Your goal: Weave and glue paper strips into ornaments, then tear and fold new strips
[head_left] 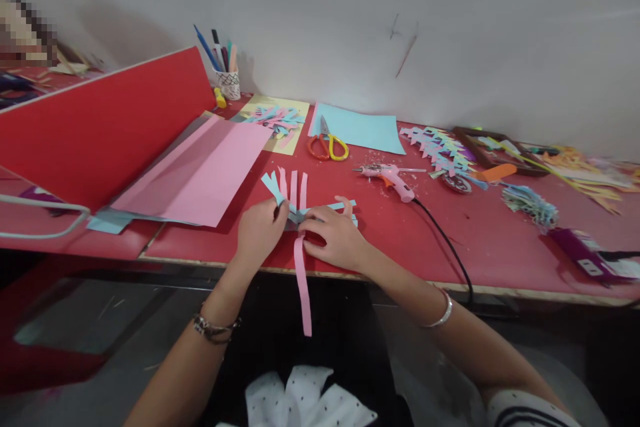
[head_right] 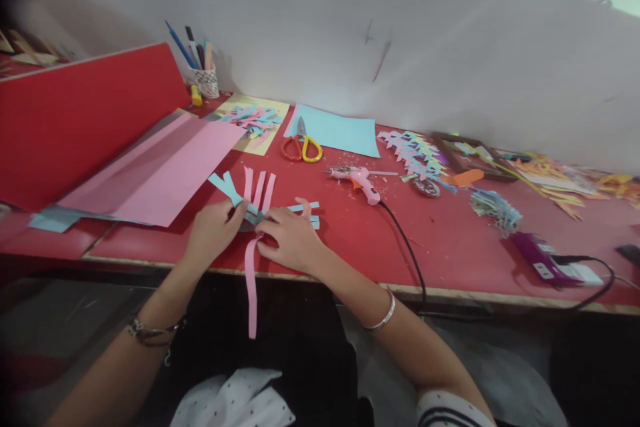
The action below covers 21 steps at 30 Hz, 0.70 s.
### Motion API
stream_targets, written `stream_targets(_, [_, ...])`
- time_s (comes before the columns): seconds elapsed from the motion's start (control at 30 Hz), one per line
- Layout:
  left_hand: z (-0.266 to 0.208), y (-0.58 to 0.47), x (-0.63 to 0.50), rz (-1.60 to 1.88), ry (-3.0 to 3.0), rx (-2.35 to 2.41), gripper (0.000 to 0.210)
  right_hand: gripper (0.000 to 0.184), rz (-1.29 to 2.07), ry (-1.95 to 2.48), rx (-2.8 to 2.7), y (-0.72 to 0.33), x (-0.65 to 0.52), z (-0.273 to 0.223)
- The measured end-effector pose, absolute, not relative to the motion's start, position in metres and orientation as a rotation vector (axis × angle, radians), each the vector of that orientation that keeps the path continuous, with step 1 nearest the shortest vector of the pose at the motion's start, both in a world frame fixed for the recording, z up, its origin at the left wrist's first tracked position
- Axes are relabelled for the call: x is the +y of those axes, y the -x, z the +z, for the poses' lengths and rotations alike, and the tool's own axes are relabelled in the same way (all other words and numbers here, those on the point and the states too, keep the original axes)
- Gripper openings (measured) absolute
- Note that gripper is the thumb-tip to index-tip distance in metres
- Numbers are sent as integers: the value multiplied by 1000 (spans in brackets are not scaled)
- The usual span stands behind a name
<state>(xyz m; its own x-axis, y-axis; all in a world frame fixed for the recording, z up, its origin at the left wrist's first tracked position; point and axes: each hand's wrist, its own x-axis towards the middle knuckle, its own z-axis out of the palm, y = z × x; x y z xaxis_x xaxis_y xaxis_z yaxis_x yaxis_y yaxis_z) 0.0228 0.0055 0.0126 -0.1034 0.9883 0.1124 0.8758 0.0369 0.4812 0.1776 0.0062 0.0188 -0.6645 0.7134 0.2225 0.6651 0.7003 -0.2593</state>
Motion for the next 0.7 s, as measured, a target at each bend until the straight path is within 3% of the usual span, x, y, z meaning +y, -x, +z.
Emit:
stream_targets(0.23, [13, -23, 6, 659, -1893, 2043, 33, 21, 420, 1240, -2454, -173, 11, 21])
stream_targets(0.47, [16, -24, 5, 519, -1958, 2118, 31, 8, 553, 1318, -2322, -166, 16, 25])
stream_targets(0.7, [16, -24, 5, 526, -1967, 2115, 30, 9, 649, 1280, -2246, -163, 25, 21])
